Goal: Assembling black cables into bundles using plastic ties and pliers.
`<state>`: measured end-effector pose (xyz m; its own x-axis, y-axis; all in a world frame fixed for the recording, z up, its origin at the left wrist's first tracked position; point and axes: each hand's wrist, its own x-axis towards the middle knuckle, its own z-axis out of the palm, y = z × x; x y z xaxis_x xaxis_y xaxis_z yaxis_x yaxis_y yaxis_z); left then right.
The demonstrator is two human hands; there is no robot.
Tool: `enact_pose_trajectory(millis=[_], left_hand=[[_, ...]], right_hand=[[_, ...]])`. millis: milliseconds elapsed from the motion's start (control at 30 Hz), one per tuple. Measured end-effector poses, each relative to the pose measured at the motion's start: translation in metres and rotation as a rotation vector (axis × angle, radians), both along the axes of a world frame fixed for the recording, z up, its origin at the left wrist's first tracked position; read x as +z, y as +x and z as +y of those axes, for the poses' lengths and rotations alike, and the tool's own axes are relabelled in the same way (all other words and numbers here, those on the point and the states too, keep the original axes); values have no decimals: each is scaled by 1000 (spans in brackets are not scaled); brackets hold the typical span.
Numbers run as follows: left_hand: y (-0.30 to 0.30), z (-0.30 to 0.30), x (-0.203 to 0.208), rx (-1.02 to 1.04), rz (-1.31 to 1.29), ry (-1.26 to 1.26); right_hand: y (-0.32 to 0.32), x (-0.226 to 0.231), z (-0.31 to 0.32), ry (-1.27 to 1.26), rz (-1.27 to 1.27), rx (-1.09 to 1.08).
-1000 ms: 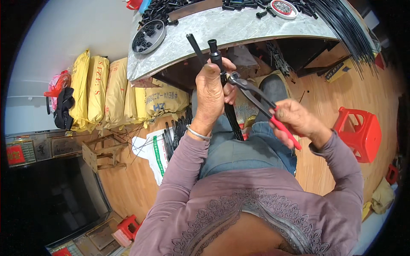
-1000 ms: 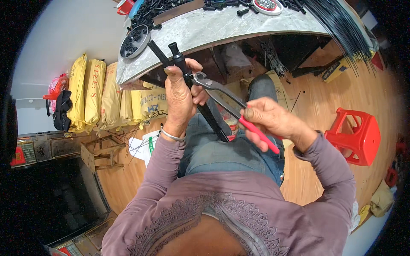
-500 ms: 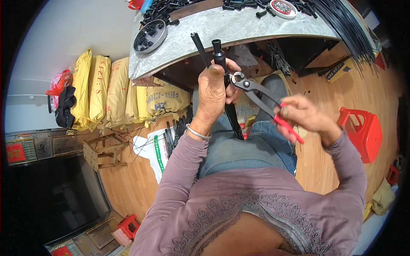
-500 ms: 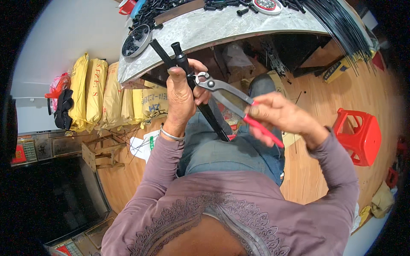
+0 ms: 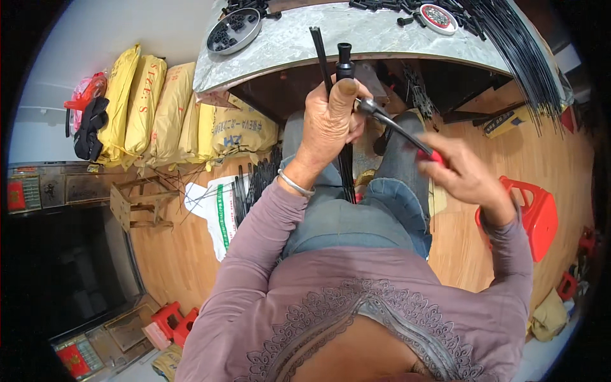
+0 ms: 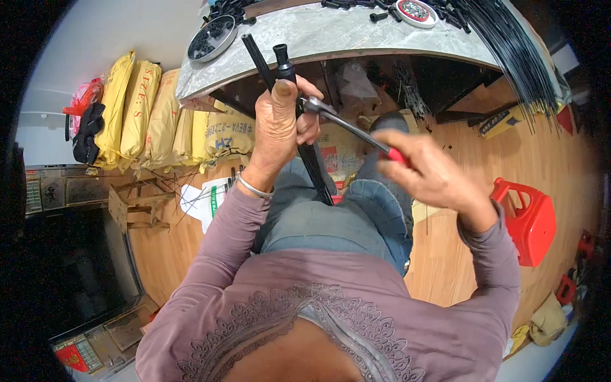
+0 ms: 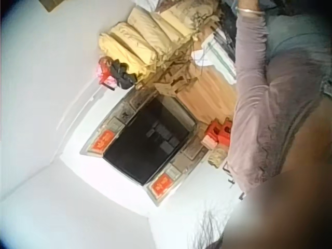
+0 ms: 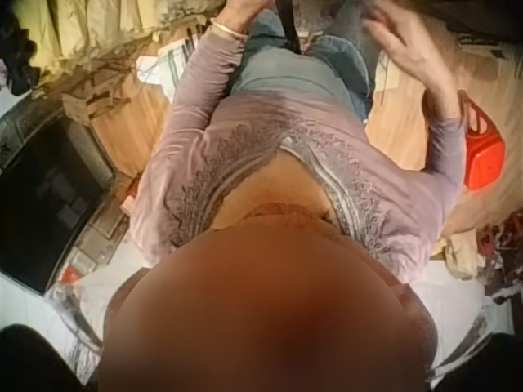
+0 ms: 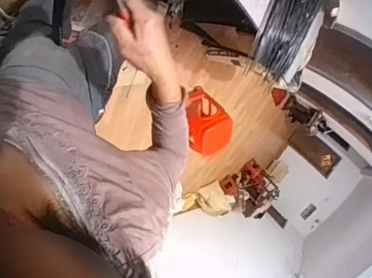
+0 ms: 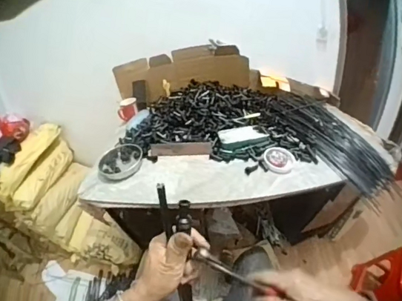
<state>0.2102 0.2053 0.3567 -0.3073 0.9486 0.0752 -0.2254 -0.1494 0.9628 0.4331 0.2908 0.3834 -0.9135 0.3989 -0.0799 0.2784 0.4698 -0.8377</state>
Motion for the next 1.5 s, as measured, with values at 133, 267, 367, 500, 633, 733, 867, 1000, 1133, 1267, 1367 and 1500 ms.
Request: enact_pose_trajectory(millis=[133, 267, 367, 500, 633, 733, 867, 1000, 1133, 1267, 1367, 1500], left_hand=[[0, 1, 1, -59, -44, 50], [-4, 3, 3, -140, -58, 36], [-6, 3, 3, -134, -73, 6], [-11, 3, 2, -144, -87, 23], [-12, 5, 2, -152, -89, 5], [-13, 6, 2, -163, -64, -9], [-13, 6, 2, -159, -68, -26], [-14, 5, 2, -169, -67, -32], [-18, 9, 0, -225, -175, -3], [-20, 16, -2, -243, -196, -5], [-21, 18, -4, -206, -220, -30], [-24, 26, -9, -109, -154, -39]], right_hand=[[0, -9, -28, -1384, -58, -30], [-3, -7, -13, -946, -52, 60], [-9, -3, -10, -882, -18, 18], [-14, 12, -7, -866, -135, 33], [-16, -6, -11, -815, -87, 57], [-23, -9, -18, -843, -61, 37], [-27, -7, -20, -811, -88, -9], [-26, -14, -27, -876, -119, -73], [-28, -20, -29, -956, -125, -96], [-33, -20, -21, -610, -57, -149], [-35, -27, 13, 340, 115, -198], [-40, -32, 84, 593, 242, -504]])
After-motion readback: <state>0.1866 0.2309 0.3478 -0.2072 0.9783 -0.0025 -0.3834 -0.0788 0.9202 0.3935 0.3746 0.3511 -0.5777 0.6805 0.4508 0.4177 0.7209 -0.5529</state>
